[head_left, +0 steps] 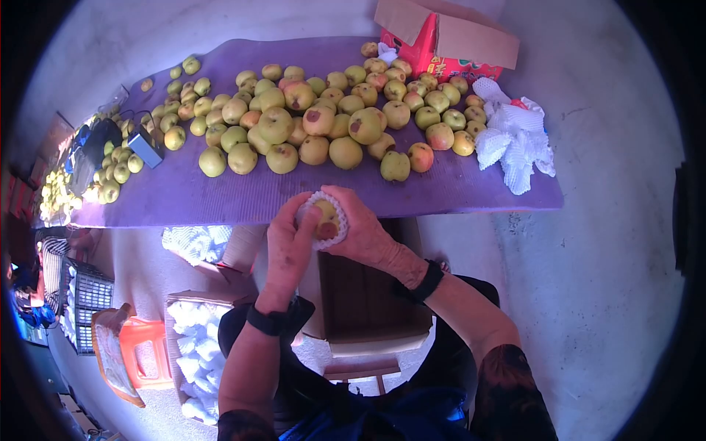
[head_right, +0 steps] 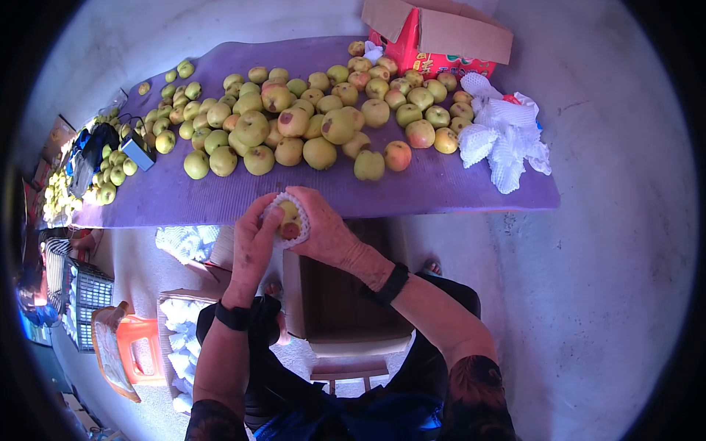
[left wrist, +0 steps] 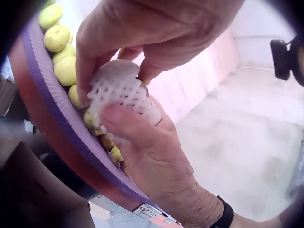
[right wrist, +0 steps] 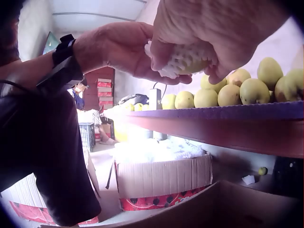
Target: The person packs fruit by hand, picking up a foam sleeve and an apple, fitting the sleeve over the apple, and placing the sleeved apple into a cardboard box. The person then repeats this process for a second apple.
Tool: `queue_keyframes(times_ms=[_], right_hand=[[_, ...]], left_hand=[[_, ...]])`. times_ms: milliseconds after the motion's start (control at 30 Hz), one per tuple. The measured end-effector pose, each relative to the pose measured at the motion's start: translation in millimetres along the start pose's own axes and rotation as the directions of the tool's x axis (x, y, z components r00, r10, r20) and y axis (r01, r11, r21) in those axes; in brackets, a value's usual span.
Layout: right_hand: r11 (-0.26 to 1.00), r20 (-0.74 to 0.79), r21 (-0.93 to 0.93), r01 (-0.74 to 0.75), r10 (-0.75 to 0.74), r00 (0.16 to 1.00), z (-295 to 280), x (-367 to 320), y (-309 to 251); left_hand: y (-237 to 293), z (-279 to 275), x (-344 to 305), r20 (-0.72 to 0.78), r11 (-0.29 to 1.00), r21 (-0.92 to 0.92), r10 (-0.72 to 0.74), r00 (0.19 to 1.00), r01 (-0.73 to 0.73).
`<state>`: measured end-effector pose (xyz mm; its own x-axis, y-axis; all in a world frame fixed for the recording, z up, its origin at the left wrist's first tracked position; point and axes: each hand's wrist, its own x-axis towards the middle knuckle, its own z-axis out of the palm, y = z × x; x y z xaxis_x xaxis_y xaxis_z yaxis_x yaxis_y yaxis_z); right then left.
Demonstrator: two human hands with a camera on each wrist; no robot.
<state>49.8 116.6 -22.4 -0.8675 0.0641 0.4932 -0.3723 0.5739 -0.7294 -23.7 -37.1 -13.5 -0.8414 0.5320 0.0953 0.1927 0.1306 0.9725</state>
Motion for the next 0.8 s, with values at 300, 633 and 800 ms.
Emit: queue_keyframes(times_ms=[300, 633, 800], right_hand=[[0.994, -0.263, -0.101, 0.031, -0.056, 0.963, 1, 4, 2], [0.990, -0.141, -0.127, 0.057, -0.075, 0.987, -3, 1, -9], [0.979, -0.132, -0.191, 0.075, -0.102, 0.986, -7, -1, -9]], left_hand=[[7, 4, -4, 0.367, 0.621, -0.621, -0.308, 0.878, 0.478], [15, 13, -9, 0.251, 0.595, -0.750, -0.150, 0.956, 0.290], [21, 10, -8, 0.210, 0.619, -0.742, -0.151, 0.966, 0.258]])
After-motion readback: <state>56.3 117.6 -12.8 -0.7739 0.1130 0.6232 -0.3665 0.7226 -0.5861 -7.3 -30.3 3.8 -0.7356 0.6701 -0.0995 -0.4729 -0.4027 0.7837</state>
